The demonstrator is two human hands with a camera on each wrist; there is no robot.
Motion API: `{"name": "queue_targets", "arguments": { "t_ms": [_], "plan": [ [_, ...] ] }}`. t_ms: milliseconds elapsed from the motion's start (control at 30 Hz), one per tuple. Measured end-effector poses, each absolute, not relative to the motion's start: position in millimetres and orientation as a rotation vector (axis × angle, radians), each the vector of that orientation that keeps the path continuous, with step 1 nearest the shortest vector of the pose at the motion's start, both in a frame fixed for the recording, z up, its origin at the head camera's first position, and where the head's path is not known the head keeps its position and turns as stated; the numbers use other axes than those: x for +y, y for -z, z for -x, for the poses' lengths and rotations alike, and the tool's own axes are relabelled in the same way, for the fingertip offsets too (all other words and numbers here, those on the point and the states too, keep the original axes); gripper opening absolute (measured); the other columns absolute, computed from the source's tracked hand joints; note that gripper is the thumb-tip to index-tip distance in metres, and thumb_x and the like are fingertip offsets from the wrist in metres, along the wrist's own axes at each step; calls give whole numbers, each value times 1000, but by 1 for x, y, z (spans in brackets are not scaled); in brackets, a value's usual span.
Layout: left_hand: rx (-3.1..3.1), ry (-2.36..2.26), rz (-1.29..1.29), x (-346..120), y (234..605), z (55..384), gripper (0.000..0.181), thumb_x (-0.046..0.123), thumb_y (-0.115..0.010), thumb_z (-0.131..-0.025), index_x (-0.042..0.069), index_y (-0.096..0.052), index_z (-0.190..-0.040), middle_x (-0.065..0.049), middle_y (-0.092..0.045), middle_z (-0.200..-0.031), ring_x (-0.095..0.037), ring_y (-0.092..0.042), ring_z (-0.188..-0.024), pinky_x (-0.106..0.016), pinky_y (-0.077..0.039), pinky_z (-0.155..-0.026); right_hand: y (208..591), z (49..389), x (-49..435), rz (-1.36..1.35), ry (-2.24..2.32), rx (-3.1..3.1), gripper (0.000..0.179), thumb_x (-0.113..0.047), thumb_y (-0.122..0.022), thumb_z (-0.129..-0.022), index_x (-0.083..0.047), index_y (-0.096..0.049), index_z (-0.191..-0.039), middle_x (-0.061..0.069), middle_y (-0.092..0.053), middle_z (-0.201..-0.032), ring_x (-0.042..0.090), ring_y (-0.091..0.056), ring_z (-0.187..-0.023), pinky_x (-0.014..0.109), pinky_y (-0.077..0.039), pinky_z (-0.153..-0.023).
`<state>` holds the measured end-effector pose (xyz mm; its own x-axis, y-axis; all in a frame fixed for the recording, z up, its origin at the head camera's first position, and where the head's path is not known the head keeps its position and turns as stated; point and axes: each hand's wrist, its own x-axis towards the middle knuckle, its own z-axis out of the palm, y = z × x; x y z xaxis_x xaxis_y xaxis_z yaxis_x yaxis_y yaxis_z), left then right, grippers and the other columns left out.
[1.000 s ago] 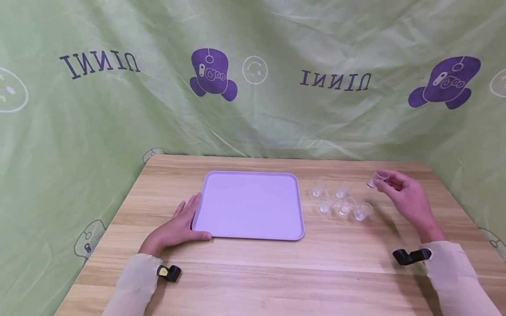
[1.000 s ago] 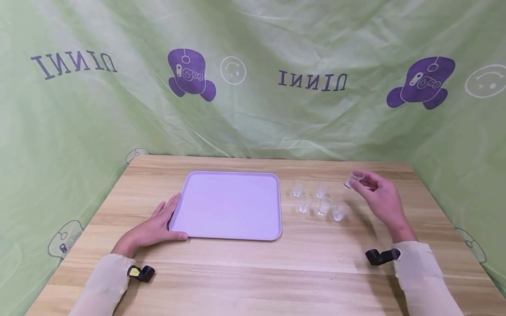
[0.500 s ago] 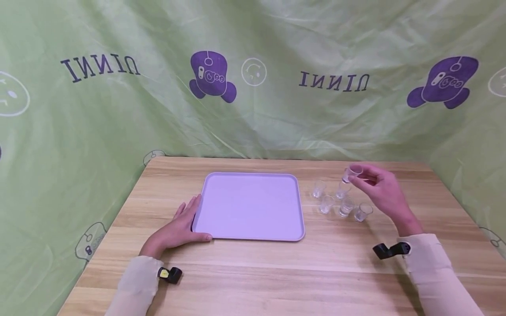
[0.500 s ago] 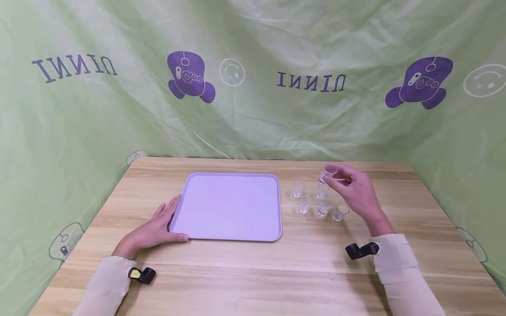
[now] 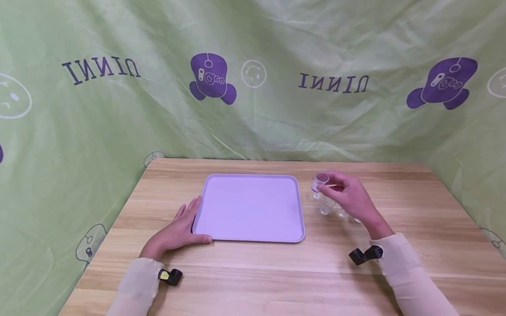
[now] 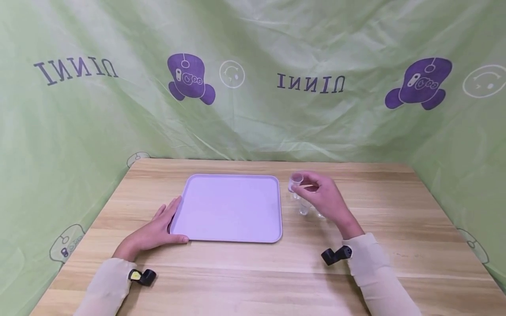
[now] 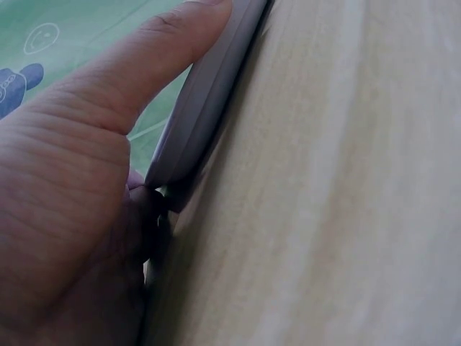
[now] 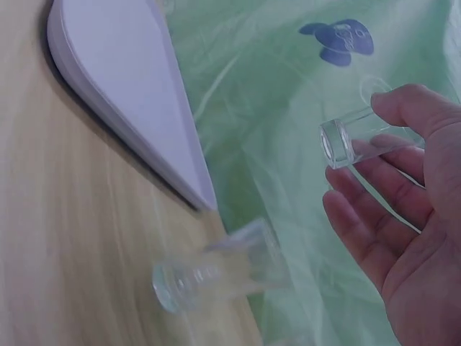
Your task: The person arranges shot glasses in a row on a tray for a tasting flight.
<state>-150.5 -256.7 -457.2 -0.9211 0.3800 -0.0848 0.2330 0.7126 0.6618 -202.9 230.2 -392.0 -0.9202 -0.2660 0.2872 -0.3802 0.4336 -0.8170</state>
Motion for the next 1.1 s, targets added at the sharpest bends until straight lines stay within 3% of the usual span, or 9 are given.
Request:
{"name": "queue_targets", "arguments": {
  "t_ms": [167,567,1100],
  "plan": [
    [2712,-1013,-492,-257,456,151,132,55,-85,-78,-2,-2,-163,-27,-5,-168,-40,1,-155,-54,6,-123,395,205,208,-663,-1605,-2549,31,-13,-76,-95,0,-71,-124,13,-73,-113,25,-72,-94,26,-60,-80],
    [2715,-1016,-486,-255,458,151,131,54,-86,-78,-2,-4,-163,-26,-5,-168,-39,1,-155,-54,5,-123,395,215,154,-831,-1686,-2529,30,-19,-77,-95,-6,-74,-121,5,-74,-116,20,-70,-100,36,-60,-84],
    [2701,-1025,-477,-256,458,151,132,54,-86,-78,-1,-3,-164,-25,-5,-169,-38,2,-155,-54,6,-123,411,234,82,-963,-1743,-2490,32,-18,-78,-94,-3,-74,-121,3,-74,-115,17,-71,-99,35,-60,-86]
  ]
}}
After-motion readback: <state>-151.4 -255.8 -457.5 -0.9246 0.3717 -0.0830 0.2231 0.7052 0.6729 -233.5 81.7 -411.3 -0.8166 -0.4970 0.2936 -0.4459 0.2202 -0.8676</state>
